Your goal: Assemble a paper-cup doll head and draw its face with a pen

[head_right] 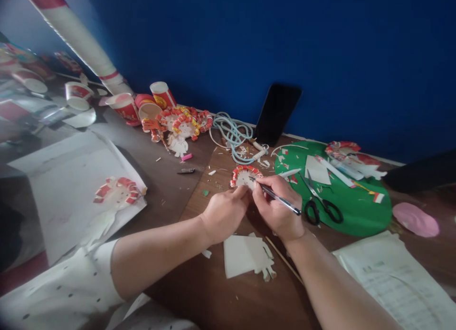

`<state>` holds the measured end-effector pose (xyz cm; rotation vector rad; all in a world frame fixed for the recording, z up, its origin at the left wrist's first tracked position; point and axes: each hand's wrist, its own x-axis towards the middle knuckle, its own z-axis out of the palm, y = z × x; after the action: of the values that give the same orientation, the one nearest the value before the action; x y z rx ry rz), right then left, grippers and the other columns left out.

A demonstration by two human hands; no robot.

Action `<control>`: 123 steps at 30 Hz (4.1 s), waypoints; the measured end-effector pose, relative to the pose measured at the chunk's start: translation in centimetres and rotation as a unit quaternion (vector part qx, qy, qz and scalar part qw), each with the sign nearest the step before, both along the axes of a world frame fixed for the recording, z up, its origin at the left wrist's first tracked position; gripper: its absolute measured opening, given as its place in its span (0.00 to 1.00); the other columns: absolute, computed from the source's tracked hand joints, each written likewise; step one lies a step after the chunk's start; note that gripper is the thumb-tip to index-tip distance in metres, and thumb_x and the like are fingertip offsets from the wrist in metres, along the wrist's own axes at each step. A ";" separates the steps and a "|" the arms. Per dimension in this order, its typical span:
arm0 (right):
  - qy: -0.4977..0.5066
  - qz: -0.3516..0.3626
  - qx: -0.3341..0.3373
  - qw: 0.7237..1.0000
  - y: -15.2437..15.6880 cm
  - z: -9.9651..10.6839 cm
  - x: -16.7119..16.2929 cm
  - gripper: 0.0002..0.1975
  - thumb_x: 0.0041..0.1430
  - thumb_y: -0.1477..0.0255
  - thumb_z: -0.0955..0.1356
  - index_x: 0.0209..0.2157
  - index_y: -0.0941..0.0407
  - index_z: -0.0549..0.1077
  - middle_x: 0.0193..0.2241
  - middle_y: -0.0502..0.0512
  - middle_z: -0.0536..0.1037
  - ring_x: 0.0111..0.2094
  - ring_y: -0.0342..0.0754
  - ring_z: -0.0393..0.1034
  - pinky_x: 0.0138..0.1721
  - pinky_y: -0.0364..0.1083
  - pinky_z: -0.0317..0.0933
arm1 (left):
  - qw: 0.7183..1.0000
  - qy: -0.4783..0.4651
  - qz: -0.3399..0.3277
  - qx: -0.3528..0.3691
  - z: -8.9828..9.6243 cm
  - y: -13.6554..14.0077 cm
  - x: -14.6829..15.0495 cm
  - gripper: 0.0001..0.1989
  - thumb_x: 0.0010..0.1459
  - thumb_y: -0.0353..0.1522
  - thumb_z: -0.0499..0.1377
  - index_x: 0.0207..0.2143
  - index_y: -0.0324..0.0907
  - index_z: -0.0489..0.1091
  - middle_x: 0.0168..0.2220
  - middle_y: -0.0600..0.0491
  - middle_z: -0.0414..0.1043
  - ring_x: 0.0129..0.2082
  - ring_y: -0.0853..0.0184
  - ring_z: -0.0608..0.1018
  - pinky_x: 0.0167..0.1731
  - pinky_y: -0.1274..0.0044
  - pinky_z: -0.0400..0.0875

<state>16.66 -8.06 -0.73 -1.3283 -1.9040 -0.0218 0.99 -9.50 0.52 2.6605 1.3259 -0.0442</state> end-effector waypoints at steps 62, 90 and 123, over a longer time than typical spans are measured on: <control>0.013 0.026 -0.116 0.993 0.5 -0.9 0.0 0.08 0.59 0.66 0.67 0.38 0.53 0.76 0.36 0.52 0.80 0.37 0.48 0.75 0.40 0.45 0.67 | 0.999 0.010 0.010 0.050 -0.7 0.0 0.4 0.16 0.61 0.26 0.49 0.49 0.34 0.68 0.44 0.45 0.68 0.34 0.65 0.77 0.27 0.76 0.73; 0.011 0.031 -0.116 0.993 0.5 -0.8 0.0 0.08 0.58 0.66 0.67 0.37 0.52 0.76 0.35 0.51 0.81 0.36 0.47 0.75 0.39 0.45 0.66 | 0.997 -0.011 0.010 0.072 -0.9 -0.1 0.4 0.14 0.61 0.27 0.50 0.46 0.35 0.69 0.40 0.47 0.68 0.33 0.64 0.77 0.26 0.75 0.73; 0.040 -0.046 -0.008 0.998 0.2 0.1 0.6 0.06 0.58 0.67 0.67 0.34 0.54 0.74 0.30 0.53 0.79 0.29 0.46 0.73 0.33 0.44 0.66 | 0.999 0.009 0.006 0.032 -0.1 -0.1 0.2 0.13 0.61 0.28 0.51 0.46 0.36 0.67 0.44 0.45 0.67 0.35 0.65 0.77 0.28 0.77 0.72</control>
<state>17.21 -7.86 -0.65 -1.4068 -1.7783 0.0003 1.16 -9.61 0.38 2.7119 1.3718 -0.0251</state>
